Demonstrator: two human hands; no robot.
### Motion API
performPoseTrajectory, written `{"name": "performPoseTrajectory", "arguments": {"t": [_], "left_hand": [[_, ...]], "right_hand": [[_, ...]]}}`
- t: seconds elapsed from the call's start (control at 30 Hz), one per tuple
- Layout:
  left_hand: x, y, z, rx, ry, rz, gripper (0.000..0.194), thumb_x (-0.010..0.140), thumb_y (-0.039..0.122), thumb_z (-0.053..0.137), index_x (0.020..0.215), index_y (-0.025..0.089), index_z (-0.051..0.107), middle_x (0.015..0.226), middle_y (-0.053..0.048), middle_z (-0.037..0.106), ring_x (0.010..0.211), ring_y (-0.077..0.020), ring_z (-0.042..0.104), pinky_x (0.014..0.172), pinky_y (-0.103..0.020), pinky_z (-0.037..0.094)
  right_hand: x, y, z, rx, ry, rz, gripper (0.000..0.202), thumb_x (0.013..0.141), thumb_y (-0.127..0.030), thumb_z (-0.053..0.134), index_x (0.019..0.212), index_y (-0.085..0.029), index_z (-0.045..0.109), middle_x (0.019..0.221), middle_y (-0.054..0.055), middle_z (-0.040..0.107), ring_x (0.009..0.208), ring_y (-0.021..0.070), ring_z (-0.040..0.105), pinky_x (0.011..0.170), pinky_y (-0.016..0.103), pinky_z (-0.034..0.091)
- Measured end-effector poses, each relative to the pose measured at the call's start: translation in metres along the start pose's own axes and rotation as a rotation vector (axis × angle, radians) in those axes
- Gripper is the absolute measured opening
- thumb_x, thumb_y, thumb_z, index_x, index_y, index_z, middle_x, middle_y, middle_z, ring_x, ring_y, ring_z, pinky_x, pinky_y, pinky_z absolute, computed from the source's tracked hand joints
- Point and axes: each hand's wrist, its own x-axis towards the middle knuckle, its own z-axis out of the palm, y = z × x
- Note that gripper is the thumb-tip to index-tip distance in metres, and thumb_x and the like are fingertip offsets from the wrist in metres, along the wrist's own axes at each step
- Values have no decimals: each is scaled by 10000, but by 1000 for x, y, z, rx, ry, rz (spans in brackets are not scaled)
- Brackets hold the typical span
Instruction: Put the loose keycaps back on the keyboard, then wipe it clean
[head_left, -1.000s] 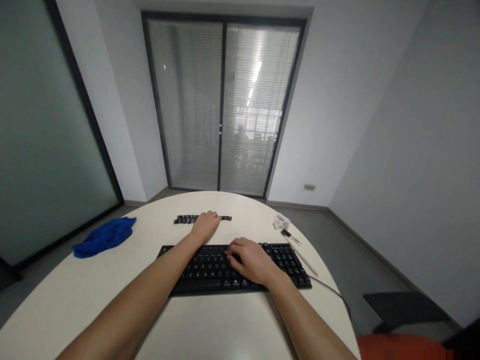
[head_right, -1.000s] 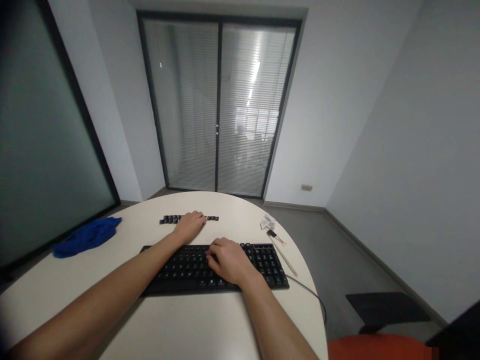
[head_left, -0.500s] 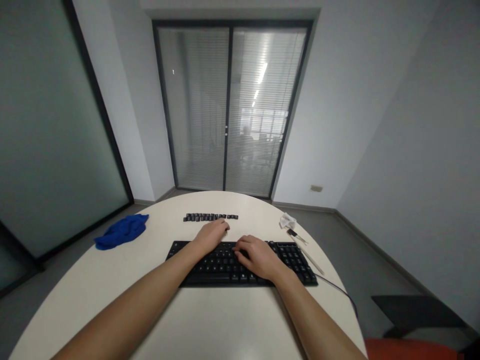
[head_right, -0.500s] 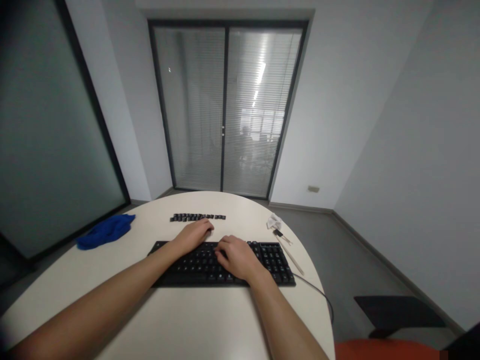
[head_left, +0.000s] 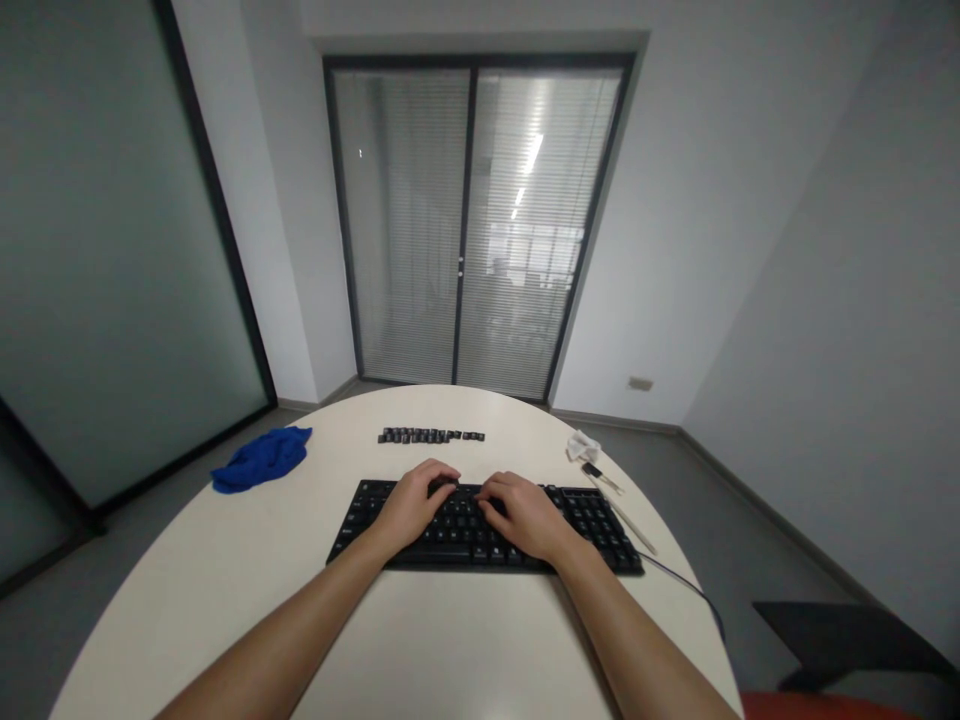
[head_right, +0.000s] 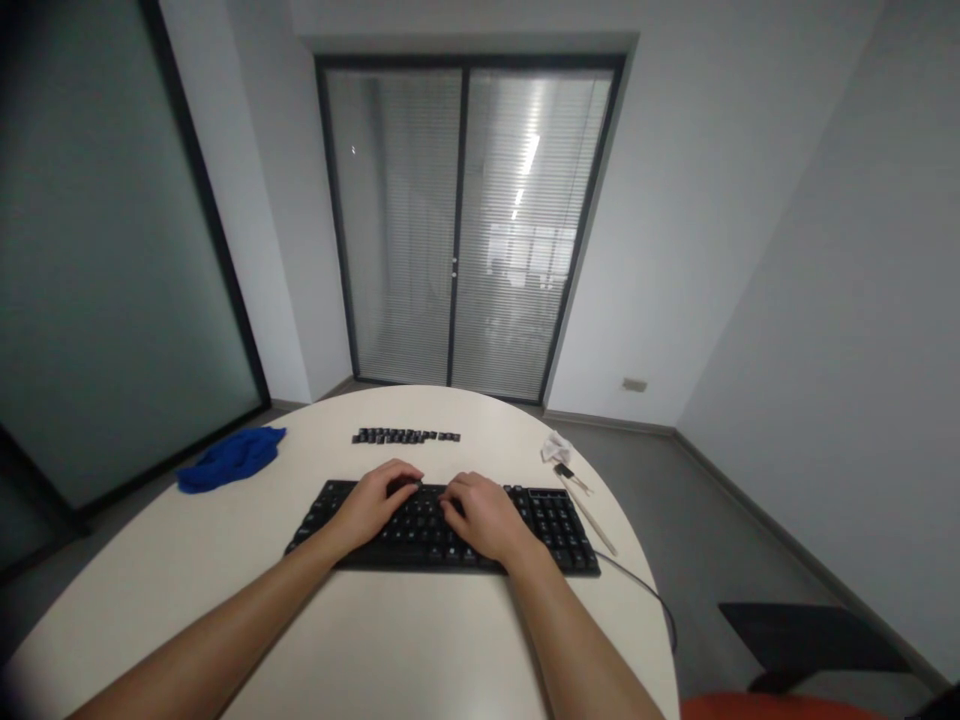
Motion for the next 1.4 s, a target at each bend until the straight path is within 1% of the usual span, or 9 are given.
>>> {"name": "performPoseTrajectory", "arguments": {"t": [0.17,0.43,0.87,0.97,1.07,1.23,1.4], "left_hand": [[1,0,2,-19,-92,-23,134,894,197,602,983,208,701,1043,-41,724,1020,-197,651,983,-349,497],[1,-6,4,37,-151,-44,164,900,220,608,1020,229,719,1078,-26,739,1044,-197,658,992,-335,483],[1,-4,5,98,-142,-40,168,882,235,639,1033,236,713,1060,-16,749,1022,-206,663,964,-337,487],[0,-4,4,122,-128,-19,135,889,232,642,1002,239,716,1042,-7,747,1014,-200,659,958,-330,480],[-1,-2,4,176,-145,28,117,902,240,640,986,243,721,1024,-7,744,1006,-203,651,950,-337,470],[-2,3,4,274,-177,118,110,920,240,628,980,241,720,1008,-13,739,1001,-208,643,953,-352,451],[-3,3,5,257,-162,76,154,914,220,629,1051,239,698,1077,-18,738,1037,-214,648,972,-357,456]], "right_hand": [[0,0,1,1,1,9,126,949,-203,552,955,-188,676,943,55,678,942,196,610,866,319,454],[0,0,0,12,-8,8,126,949,-203,550,958,-190,675,946,53,676,950,195,609,869,312,455],[1,-1,-1,24,-14,-3,124,954,-202,543,956,-189,667,946,53,674,950,196,609,873,320,457],[1,-2,-2,26,-17,2,120,950,-198,547,957,-191,666,950,51,674,946,196,609,870,319,459],[1,-3,-2,25,-7,-2,113,943,-190,554,963,-194,665,955,50,673,957,199,603,874,322,462],[1,-5,-1,46,17,-69,169,934,-172,557,1060,-204,666,1020,57,685,1018,207,592,927,341,462],[1,-7,-1,81,2,-115,203,926,-158,560,1082,-212,677,1050,56,702,1033,202,603,944,341,470]]}}
